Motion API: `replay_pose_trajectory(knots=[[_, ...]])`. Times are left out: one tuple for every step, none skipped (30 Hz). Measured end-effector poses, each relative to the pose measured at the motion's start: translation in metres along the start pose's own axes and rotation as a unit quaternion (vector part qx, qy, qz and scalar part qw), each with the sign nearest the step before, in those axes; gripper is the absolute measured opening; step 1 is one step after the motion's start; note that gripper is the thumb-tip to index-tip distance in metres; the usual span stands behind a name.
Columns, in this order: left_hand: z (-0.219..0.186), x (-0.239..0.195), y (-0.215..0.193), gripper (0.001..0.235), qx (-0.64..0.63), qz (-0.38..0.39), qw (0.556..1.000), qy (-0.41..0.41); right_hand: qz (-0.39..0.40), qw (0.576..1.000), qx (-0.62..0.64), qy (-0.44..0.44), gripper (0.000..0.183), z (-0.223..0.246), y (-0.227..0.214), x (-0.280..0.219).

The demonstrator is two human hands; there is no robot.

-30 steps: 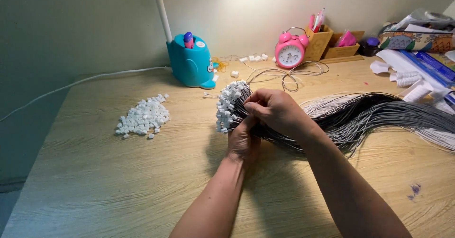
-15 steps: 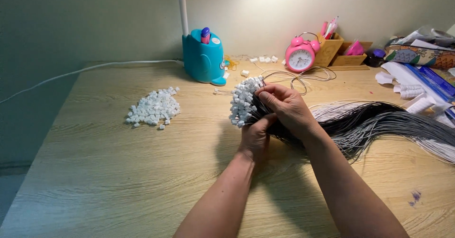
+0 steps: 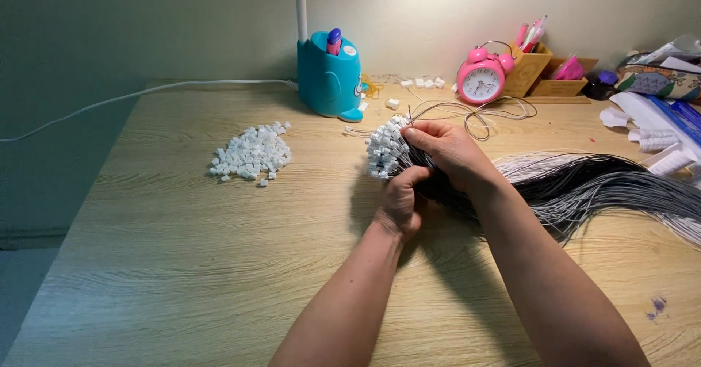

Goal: The person gathers a large bundle of black and white wires with white connectors, aligns them, and secures the bundle using a rubber band. The person then lifts and repositions the wire bundle on the desk.

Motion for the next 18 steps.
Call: replay_pose_trajectory(knots=[[-0.002,0.000,-0.001,0.019,0.000,-0.002,1.000,0.001,0.002,1.000,0.001,0.001,0.015,-0.004,-0.003,0.005],[-0.005,0.001,-0.002,0.018,-0.027,0.005,1.000,-0.016,0.000,1.000,-0.011,-0.001,0.015,-0.008,-0.006,0.010],[-0.006,0.001,-0.003,0.017,-0.054,0.012,0.998,-0.033,-0.002,1.000,-0.022,-0.002,0.015,-0.012,-0.009,0.015],[-0.005,0.002,-0.003,0.017,-0.055,0.010,0.998,-0.033,0.000,1.000,-0.022,0.000,0.015,-0.011,-0.008,0.014],[-0.004,0.003,-0.003,0.017,-0.056,0.022,0.997,-0.039,0.001,1.000,-0.025,-0.002,0.015,-0.010,-0.008,0.013],[-0.003,0.004,-0.003,0.017,-0.057,0.034,0.997,-0.045,0.002,1.000,-0.028,-0.004,0.014,-0.009,-0.007,0.012],[-0.005,0.005,-0.004,0.017,-0.057,0.034,0.997,-0.046,0.002,1.000,-0.028,-0.004,0.014,-0.007,-0.007,0.009],[-0.006,0.006,-0.004,0.019,-0.040,0.037,0.997,-0.048,0.009,0.999,-0.038,-0.010,0.014,-0.005,-0.007,0.007],[-0.008,0.008,-0.003,0.022,-0.023,0.041,0.998,-0.049,0.015,0.999,-0.047,-0.017,0.014,-0.002,-0.007,0.004],[-0.012,0.003,0.000,0.022,-0.023,0.042,0.998,-0.049,0.014,0.999,-0.047,-0.019,0.014,0.003,-0.006,-0.002],[-0.016,-0.002,0.002,0.021,-0.017,0.065,0.997,-0.029,0.023,0.998,-0.046,-0.021,0.012,0.007,-0.005,-0.008],[-0.019,-0.007,0.005,0.022,-0.011,0.087,0.996,-0.010,0.032,0.998,-0.045,-0.023,0.012,0.011,-0.004,-0.014],[-0.027,-0.023,0.016,0.022,-0.009,0.090,0.996,-0.015,0.026,0.998,-0.044,-0.023,0.012,0.017,-0.007,-0.012],[-0.035,-0.038,0.026,0.032,0.036,0.028,0.999,0.028,0.061,0.994,-0.075,-0.054,0.012,0.024,-0.010,-0.010],[-0.039,-0.054,0.038,0.045,0.083,-0.032,0.994,0.067,0.091,0.987,-0.106,-0.084,0.013,0.030,-0.017,-0.011],[-0.030,-0.043,0.029,0.045,0.087,-0.026,0.994,0.059,0.080,0.988,-0.106,-0.083,0.013,0.041,-0.015,-0.014],[-0.019,-0.034,0.021,0.042,0.075,-0.003,0.992,0.106,0.103,0.974,-0.152,-0.131,0.012,0.053,-0.014,-0.018],[-0.008,-0.024,0.014,0.041,0.061,0.019,0.986,0.153,0.126,0.956,-0.199,-0.176,0.014,0.064,-0.013,-0.022]])
Point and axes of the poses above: each hand's wrist, its own x-axis towards the middle knuckle, its own y-axis out of the palm, z = x × y, the point moved 1 cm from there along x, towards the middle knuckle, and after that the axes turned 11 degrees about x, right-handed, at the moved point
